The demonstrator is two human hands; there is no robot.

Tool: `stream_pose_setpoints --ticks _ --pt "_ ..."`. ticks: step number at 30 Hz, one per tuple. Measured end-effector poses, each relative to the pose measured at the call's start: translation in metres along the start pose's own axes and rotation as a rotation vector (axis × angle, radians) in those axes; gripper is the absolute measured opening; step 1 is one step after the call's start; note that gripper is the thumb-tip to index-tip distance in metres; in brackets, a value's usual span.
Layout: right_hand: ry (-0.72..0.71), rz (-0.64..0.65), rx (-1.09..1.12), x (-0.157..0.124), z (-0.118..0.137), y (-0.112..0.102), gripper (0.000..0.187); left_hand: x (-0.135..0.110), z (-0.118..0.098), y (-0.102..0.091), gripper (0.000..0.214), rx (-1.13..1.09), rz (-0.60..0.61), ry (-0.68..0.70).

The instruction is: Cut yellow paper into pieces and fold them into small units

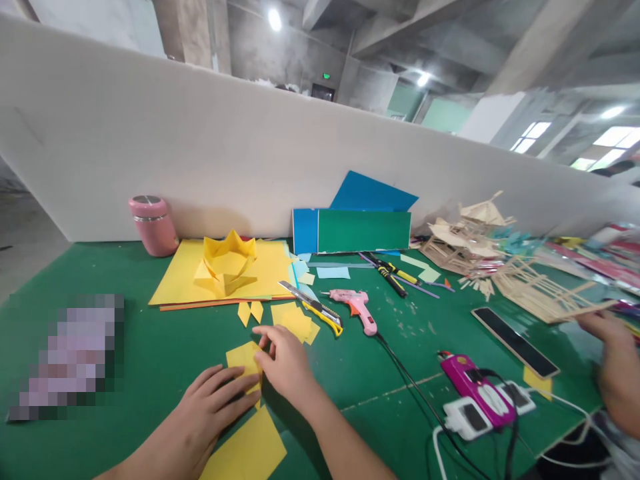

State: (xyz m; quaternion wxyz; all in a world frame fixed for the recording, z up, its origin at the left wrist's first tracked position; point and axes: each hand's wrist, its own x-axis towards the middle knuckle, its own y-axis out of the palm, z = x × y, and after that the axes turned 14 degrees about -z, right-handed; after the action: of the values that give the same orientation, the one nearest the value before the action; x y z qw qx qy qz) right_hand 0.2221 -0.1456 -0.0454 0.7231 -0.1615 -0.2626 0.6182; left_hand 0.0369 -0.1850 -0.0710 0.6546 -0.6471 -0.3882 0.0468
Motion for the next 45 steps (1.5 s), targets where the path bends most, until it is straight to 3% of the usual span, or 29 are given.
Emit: stream_pose_setpoints --ticks 6,13,17,21,24,32,45 --pt "-0.018 -0.038 -0.033 0.003 -0.003 0.002 0.015 0.002 0.001 -0.001 0.077 0.019 0.079 0.014" --pt "-0.25 -0.079 -0.076 -0.001 -0.01 0.001 0.014 0.009 -0.001 -0.006 0.076 0.017 0.21 -0.001" --pt "-0.448 -0.065 -0.064 -0.004 -0.012 -0.001 0.017 0.007 -0.001 -0.002 0.072 0.02 0.105 0.0" --pt "-0.547 -0.045 -0.093 -0.005 -0.014 -0.003 0.021 0.008 -0.001 -0.004 0.054 0.067 0.032 -0.005" --pt "-0.575 -0.04 -0.116 -0.005 -0.016 -0.003 0.024 0.009 0.0 -0.003 0.046 0.074 0.013 -0.013" --pt "-0.592 -0.029 -0.118 -0.005 -0.017 -0.003 0.028 0.002 -0.002 0.007 0.048 0.068 0.009 -0.002" --pt "-0.608 -0.019 -0.101 -0.005 -0.017 -0.004 0.028 0.004 -0.001 0.006 0.045 0.027 0.014 -0.041"
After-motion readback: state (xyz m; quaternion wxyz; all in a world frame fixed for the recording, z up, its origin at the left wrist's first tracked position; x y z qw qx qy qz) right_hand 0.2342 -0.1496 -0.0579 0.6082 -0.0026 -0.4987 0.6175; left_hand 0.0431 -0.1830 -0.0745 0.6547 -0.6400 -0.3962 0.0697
